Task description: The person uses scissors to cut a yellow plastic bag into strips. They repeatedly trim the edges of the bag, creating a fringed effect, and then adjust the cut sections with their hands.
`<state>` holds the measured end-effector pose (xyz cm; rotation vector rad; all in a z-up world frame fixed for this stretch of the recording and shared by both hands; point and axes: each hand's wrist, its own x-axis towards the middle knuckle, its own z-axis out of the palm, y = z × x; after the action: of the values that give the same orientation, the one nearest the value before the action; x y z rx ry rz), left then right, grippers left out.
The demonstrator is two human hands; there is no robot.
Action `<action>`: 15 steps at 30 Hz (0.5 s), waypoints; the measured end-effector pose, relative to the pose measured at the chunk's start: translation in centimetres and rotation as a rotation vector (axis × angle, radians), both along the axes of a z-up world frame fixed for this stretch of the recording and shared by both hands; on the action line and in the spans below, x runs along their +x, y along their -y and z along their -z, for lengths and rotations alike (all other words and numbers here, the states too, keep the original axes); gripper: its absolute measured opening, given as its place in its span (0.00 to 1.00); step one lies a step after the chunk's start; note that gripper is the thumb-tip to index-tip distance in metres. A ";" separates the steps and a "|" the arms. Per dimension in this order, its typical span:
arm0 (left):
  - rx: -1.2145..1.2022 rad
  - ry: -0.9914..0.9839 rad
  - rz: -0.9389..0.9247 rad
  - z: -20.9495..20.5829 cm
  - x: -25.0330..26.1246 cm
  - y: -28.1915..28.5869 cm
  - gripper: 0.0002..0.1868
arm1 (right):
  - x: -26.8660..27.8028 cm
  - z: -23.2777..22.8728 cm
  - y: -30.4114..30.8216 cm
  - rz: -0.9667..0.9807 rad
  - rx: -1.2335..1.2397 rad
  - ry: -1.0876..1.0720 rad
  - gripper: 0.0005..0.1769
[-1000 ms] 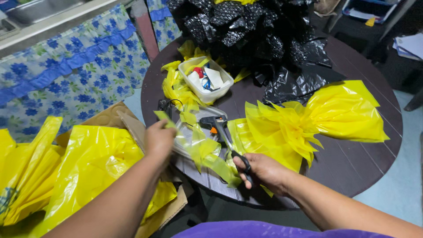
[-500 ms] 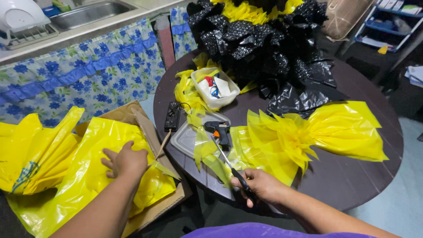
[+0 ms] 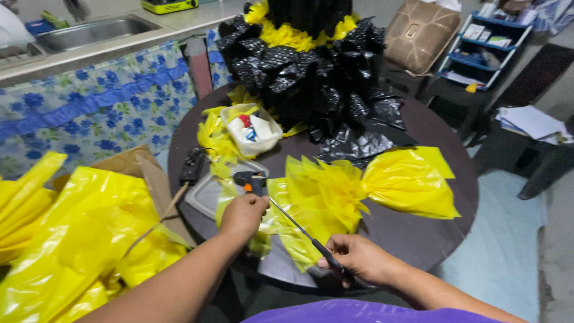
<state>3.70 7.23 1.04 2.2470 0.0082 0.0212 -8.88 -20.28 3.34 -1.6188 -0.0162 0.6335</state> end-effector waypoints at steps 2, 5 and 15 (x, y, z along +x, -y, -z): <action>-0.068 -0.044 0.024 2.5 0.6 2.3 0.17 | -0.5 -0.3 2.7 0.056 -0.006 0.047 0.18; -0.230 -0.121 -0.034 5.4 1.0 5.4 0.18 | -1.3 -0.9 7.2 0.175 -0.095 0.128 0.18; -0.335 -0.138 -0.260 3.9 -1.6 10.0 0.15 | -2.0 1.2 16.5 0.440 -0.595 -0.041 0.25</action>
<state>2.10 -2.82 -2.89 1.8956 0.3535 0.0045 -10.84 -36.79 2.17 -2.0883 0.5926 0.3385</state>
